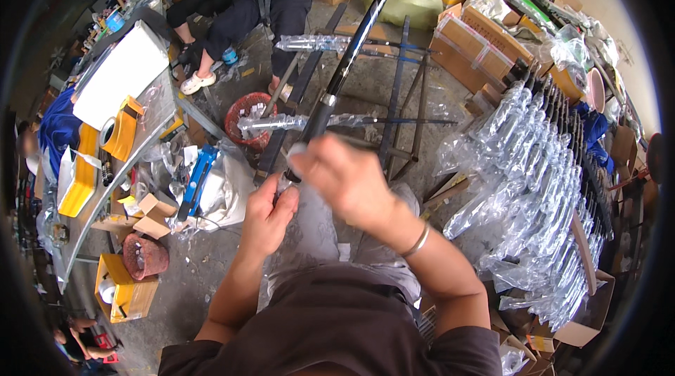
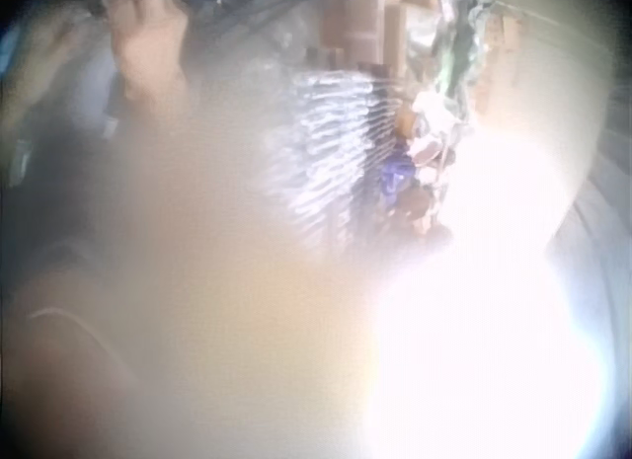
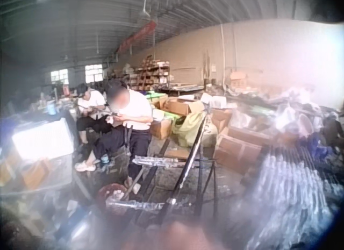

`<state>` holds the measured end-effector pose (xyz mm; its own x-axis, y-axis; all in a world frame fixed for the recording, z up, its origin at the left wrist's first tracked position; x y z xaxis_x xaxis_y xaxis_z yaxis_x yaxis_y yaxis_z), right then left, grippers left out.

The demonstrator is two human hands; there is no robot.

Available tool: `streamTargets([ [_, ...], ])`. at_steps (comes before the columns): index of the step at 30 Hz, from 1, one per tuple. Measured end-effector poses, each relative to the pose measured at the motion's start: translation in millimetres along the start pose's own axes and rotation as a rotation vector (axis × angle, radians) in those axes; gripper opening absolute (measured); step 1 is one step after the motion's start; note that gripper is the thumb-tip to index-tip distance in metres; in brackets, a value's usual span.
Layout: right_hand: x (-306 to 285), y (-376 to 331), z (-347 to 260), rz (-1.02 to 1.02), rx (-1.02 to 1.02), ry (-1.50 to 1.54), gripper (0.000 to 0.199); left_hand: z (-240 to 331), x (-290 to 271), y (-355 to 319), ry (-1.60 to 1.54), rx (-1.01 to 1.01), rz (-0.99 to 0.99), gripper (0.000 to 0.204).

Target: The person sits on the floor and wipes a fishing rod with a white cloth, then wraps it in plastic. They repeat this process for multiple rods, handling each one individually and placing the wrapped rods on a nearby rack.

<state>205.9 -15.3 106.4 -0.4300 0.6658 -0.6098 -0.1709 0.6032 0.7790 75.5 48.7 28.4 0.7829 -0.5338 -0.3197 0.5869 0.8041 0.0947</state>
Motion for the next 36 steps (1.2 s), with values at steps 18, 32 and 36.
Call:
streamTargets([
  [18, 4.8, -2.6, 21.8, 0.134, 0.137, 0.205, 0.039, -7.6, 11.5, -13.9, -0.854, -0.209, -0.419, 0.040],
  [32, 13.2, -10.9, 6.5, 0.181, 0.152, 0.316, 0.037, -22.2, 23.2, -13.9, -1.295, -0.444, -0.760, 0.053],
  [36, -1.6, 2.1, 30.7, 0.337, 0.226, 0.225, 0.034, -18.4, 26.9, -20.4, -1.418, -0.467, -0.921, 0.055],
])
Point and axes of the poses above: each hand's wrist, its own y-axis towards the middle knuckle, its own x-axis out of the palm, z = x × y, the point moved 6 cm from there along y, towards the middle knuckle, and after that the axes turned 1 degree about -z, right-handed, at the moved point
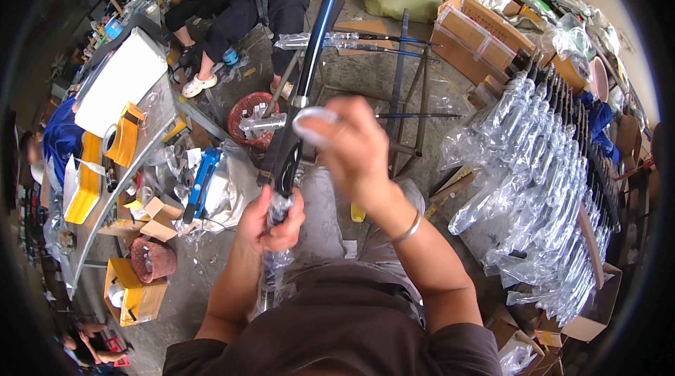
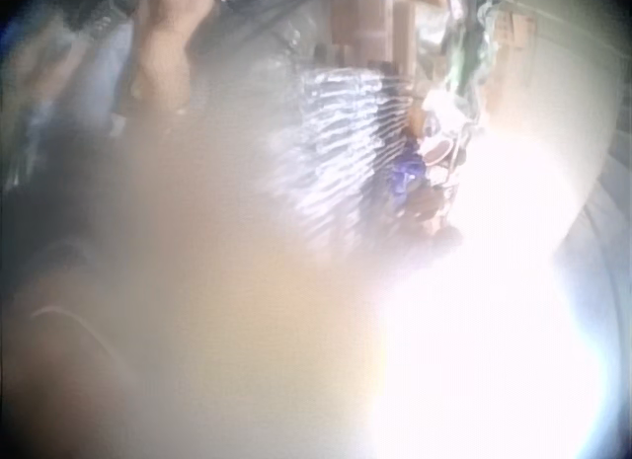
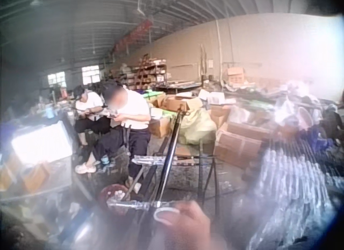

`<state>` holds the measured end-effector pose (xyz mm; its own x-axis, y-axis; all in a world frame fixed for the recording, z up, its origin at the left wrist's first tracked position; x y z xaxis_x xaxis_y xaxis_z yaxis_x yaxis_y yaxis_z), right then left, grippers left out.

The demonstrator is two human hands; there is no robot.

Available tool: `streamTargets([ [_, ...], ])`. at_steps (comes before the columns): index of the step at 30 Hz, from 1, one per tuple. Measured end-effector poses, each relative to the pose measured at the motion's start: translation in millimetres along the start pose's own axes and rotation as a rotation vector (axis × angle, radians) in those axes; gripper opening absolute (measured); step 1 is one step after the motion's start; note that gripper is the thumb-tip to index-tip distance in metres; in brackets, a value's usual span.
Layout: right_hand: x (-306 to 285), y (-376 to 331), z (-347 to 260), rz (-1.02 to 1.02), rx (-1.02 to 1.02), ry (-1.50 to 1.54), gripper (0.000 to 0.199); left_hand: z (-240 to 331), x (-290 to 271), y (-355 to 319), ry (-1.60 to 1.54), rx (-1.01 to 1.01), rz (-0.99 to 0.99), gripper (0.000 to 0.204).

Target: The person sits on the floor and wipes a fishing rod with a white cloth, then wraps it in plastic. They repeat this process for multiple rods, handling each one individually and placing the wrapped rods on a nearby rack.

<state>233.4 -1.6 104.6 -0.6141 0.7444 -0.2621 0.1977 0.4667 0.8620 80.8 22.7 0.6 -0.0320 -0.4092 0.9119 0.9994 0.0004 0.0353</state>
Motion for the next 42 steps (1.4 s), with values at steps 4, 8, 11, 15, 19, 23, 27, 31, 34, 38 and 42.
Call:
streamTargets([
  [4, 14.3, -22.0, -22.3, -0.101, -0.063, 0.126, 0.034, 6.3, 8.6, 4.8, -0.057, 0.056, -0.014, 0.053],
  [8, 4.1, -0.9, -6.1, 0.044, -0.061, 0.037, 0.040, 5.0, 9.1, 6.0, -0.088, 0.039, -0.015, 0.053],
  [11, 38.5, -31.7, 28.8, 0.096, 0.613, 1.160, 0.019, -9.6, 19.6, 4.7, 0.031, -0.102, -0.113, 0.055],
  [15, 18.7, -48.1, 29.5, 0.003, 0.530, 0.399, 0.020, -6.2, 32.9, 4.2, 0.204, -0.014, 0.021, 0.059],
  [19, -3.1, -26.9, 45.1, 0.177, 0.864, 0.707, 0.026, 9.8, 24.7, -1.4, 0.154, 0.089, 0.034, 0.053],
  [23, 8.9, -17.1, 5.4, 0.006, 1.050, 1.050, 0.044, 15.9, 8.1, -2.3, 0.339, 0.127, 0.255, 0.046],
  [27, 14.0, -19.4, 4.4, -0.035, 0.933, 0.762, 0.038, 26.8, 9.9, -1.2, 0.674, 0.234, 0.503, 0.040],
  [31, 19.3, -36.1, 8.1, -0.084, 0.799, 0.506, 0.031, 26.0, 9.9, -0.2, 0.971, 0.356, 0.660, 0.033],
  [34, 25.4, -45.1, 2.4, -0.136, 0.786, 0.441, 0.030, 29.7, 5.3, -2.1, 1.165, 0.491, 0.842, 0.033],
  [38, 28.0, -50.1, -13.4, -0.306, 0.574, 0.328, 0.028, 40.2, 8.7, -5.0, 0.989, 0.402, 0.839, 0.033],
  [42, -13.9, 1.7, -0.9, -0.046, 0.320, 0.085, 0.033, 25.0, 6.4, -4.5, 0.776, 0.299, 0.683, 0.033],
])
Point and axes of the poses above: each hand's wrist, its own y-axis towards the middle knuckle, its own x-axis out of the palm, z = x × y, the point moved 6 cm from there along y, towards the middle knuckle, and after that the axes turned 1 degree about -z, right-handed, at the moved point
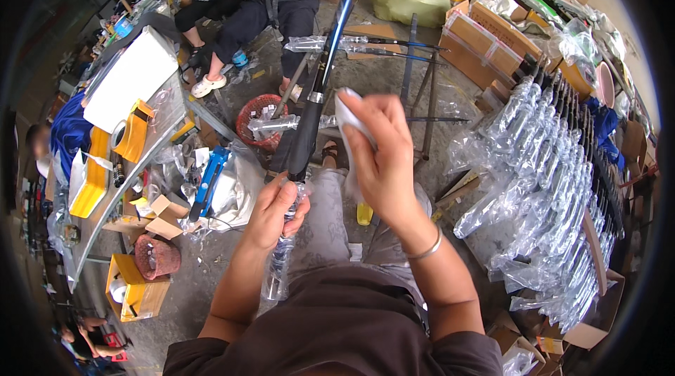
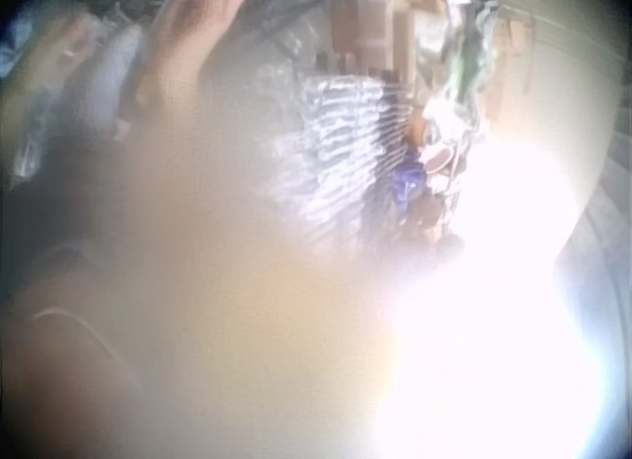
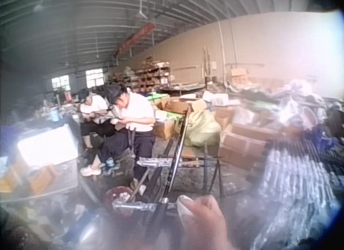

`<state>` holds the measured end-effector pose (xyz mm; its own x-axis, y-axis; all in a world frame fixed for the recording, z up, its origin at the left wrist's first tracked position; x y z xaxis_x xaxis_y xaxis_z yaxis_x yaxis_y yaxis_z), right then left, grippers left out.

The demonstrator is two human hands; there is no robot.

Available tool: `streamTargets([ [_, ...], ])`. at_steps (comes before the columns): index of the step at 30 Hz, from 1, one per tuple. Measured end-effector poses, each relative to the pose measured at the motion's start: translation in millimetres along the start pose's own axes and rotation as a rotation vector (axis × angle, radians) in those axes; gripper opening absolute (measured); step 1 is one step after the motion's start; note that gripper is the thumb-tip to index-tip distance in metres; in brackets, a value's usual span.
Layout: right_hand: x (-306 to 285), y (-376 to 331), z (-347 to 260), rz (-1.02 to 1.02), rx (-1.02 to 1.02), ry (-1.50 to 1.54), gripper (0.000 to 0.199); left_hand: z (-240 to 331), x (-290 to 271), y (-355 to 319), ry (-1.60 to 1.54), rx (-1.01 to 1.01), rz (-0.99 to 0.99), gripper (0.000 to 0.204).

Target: The person sits on the floor and wipes a fishing rod with a white cloth, then wraps it in plastic. They repeat this process for multiple rods, handling each one individually and placing the wrapped rods on a nearby rack.

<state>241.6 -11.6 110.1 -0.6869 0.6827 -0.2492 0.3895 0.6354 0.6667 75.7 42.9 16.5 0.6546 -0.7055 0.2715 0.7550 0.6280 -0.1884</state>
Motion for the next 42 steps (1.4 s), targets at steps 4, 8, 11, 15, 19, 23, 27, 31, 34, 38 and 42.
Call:
streamTargets([
  [4, 16.6, -0.8, 8.8, -0.094, -0.132, -0.048, 0.044, 6.8, 12.0, 0.0, -0.182, -0.017, -0.147, 0.035],
  [8, 30.3, -37.7, -8.7, -0.214, -0.401, -0.161, 0.047, 10.0, 7.6, 0.3, -0.114, -0.004, -0.039, 0.034],
  [11, 27.8, -28.2, -18.8, -0.353, -0.621, -0.320, 0.042, 7.2, 4.4, -0.9, -0.076, -0.040, -0.011, 0.032],
  [15, 7.9, 17.2, -3.9, -0.051, -0.420, -0.313, 0.042, 4.0, 7.4, -6.3, 0.009, -0.034, 0.040, 0.029],
  [19, 35.7, -35.8, -24.0, -0.300, -0.542, -0.257, 0.036, 4.5, 0.8, -1.3, 0.137, 0.028, 0.106, 0.029],
  [23, 20.4, 4.2, -13.9, -0.209, -0.536, -0.435, 0.028, 12.1, -3.5, -1.2, 0.532, 0.156, 0.206, 0.030],
  [27, 23.8, -12.4, -18.5, -0.198, -0.536, -0.367, 0.037, 23.8, 4.7, -6.5, 0.673, 0.264, 0.241, 0.029],
  [31, 25.9, -20.3, -24.7, -0.305, -0.629, -0.393, 0.035, 32.5, 7.7, -5.7, 0.781, 0.312, 0.297, 0.028],
  [34, 7.5, 16.1, -12.2, -0.082, -0.441, -0.444, 0.030, 36.6, 12.2, -13.3, 0.812, 0.376, 0.325, 0.028],
  [38, 33.8, -33.4, -34.0, -0.324, -0.624, -0.398, 0.029, 37.4, 10.2, -9.7, 0.863, 0.529, 0.377, 0.029],
  [42, 20.9, -0.2, -22.9, -0.242, -0.590, -0.468, 0.033, 39.0, 4.9, -15.2, 0.889, 0.467, 0.409, 0.030],
])
Point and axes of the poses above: each hand's wrist, its own y-axis towards the middle knuckle, its own x-axis out of the palm, z = x × y, the point moved 6 cm from there along y, towards the middle knuckle, and after that the axes turned 1 degree about -z, right-handed, at the moved point
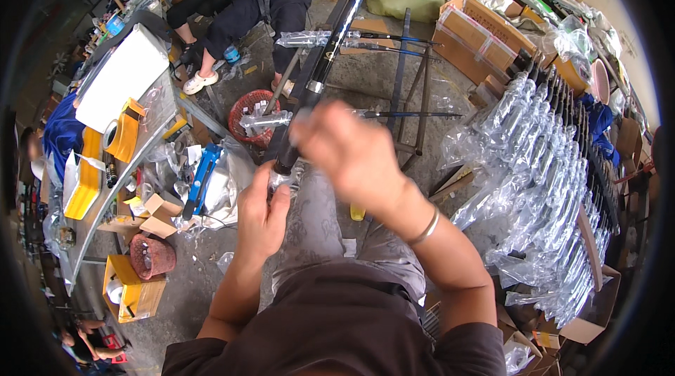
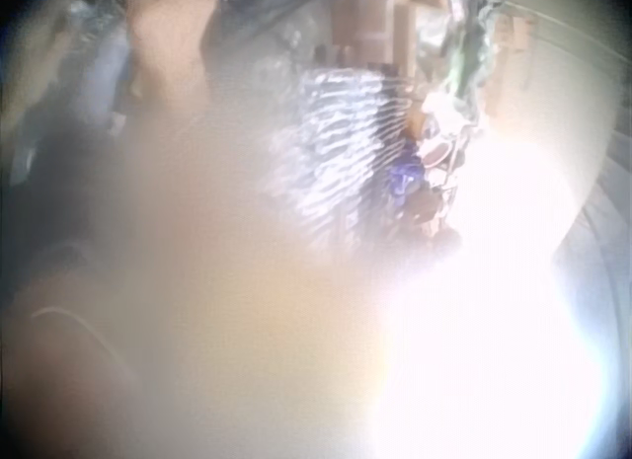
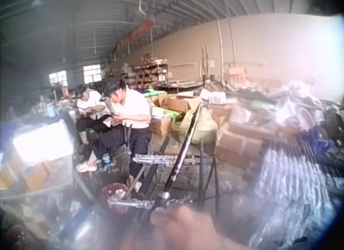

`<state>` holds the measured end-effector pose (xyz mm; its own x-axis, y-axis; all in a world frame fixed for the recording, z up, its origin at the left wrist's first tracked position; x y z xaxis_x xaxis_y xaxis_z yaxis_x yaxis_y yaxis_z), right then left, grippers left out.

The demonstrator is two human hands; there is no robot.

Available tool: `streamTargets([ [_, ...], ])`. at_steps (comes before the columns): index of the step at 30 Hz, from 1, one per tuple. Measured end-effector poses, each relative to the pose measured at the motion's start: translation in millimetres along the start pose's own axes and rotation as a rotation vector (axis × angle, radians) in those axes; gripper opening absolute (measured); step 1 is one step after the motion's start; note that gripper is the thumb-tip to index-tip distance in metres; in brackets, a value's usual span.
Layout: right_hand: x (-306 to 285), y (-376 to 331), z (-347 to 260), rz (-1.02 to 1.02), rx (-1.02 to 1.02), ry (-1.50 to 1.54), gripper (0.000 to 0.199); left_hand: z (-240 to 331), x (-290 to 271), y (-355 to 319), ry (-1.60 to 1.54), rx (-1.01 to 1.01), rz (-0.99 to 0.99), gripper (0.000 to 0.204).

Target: The person sits on the floor and wipes a fishing rod with a white cloth, then wraps it in plastic. They repeat this process for multiple rods, handling each one individually and placing the wrapped rods on a nearby rack.

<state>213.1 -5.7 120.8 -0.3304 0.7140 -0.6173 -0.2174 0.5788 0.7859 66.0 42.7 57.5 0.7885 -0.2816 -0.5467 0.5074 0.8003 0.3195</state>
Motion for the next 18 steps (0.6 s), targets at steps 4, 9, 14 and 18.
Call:
streamTargets([
  [4, -8.4, -0.1, 1.7, 0.090, 0.131, -0.007, 0.032, 7.0, 3.3, -1.8, -0.067, -0.023, -0.034, 0.034],
  [9, -4.3, 4.3, -3.8, -0.046, 0.026, -0.074, 0.028, -1.0, -1.5, -3.2, 0.054, 0.075, 0.055, 0.035],
  [14, 7.1, -10.6, -31.2, -0.019, -0.058, 0.091, 0.034, 14.4, -8.2, 4.2, 0.084, 0.264, 0.189, 0.036],
  [18, -8.3, 6.8, 2.0, 0.036, 0.066, -0.026, 0.035, 13.9, -16.2, 0.9, 0.139, 0.204, 0.193, 0.038],
])
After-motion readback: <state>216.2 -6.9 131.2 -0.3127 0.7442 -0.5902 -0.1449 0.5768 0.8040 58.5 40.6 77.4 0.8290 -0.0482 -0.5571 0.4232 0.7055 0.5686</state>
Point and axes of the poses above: each hand's wrist, its own y-axis towards the middle knuckle, its own x-axis out of the palm, z = x × y, the point moved 6 cm from there along y, towards the middle knuckle, and after that the axes turned 1 degree about -z, right-handed, at the moved point
